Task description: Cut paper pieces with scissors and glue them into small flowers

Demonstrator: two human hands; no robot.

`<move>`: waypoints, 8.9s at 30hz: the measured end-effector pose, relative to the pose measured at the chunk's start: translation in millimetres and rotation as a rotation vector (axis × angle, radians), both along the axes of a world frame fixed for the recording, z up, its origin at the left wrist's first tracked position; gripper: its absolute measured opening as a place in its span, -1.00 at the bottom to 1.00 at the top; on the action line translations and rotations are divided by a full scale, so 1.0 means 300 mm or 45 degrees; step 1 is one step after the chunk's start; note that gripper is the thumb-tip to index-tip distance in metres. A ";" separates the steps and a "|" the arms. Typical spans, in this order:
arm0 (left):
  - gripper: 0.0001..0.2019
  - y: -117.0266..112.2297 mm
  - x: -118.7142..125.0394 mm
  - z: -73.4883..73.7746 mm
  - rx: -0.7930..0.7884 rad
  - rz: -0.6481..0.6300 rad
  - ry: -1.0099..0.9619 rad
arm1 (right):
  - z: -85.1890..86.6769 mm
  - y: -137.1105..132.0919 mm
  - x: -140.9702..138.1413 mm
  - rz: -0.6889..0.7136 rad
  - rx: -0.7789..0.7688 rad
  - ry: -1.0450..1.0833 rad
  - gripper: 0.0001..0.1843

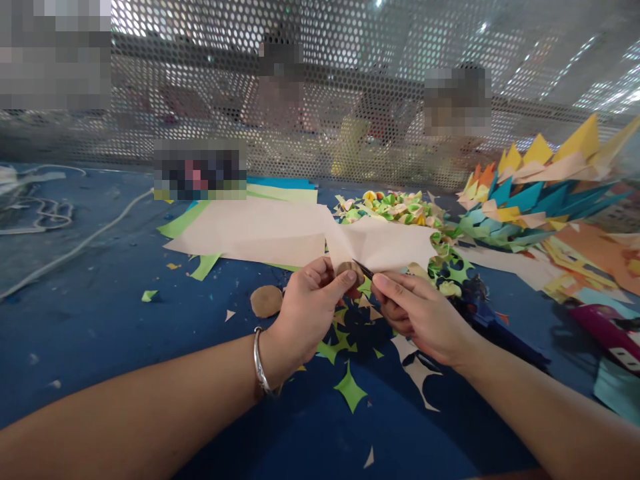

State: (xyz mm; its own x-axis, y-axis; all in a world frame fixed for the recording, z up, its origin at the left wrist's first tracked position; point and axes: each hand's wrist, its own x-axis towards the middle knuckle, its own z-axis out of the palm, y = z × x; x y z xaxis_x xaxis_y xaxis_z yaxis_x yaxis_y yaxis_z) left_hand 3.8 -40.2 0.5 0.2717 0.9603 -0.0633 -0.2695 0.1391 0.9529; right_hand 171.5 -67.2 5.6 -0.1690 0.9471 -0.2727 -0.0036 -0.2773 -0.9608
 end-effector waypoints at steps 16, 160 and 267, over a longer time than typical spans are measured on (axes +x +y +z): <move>-0.84 0.009 -0.005 -0.002 -0.037 -0.012 -0.044 | 0.011 0.003 0.008 0.031 0.136 -0.118 -0.54; -0.87 0.078 -0.049 0.006 0.302 -0.498 0.369 | 0.034 0.032 0.117 0.364 0.912 -1.063 -0.56; -0.82 0.029 -0.061 0.006 0.683 -0.314 0.322 | 0.046 -0.012 0.085 0.242 0.889 -0.629 -0.46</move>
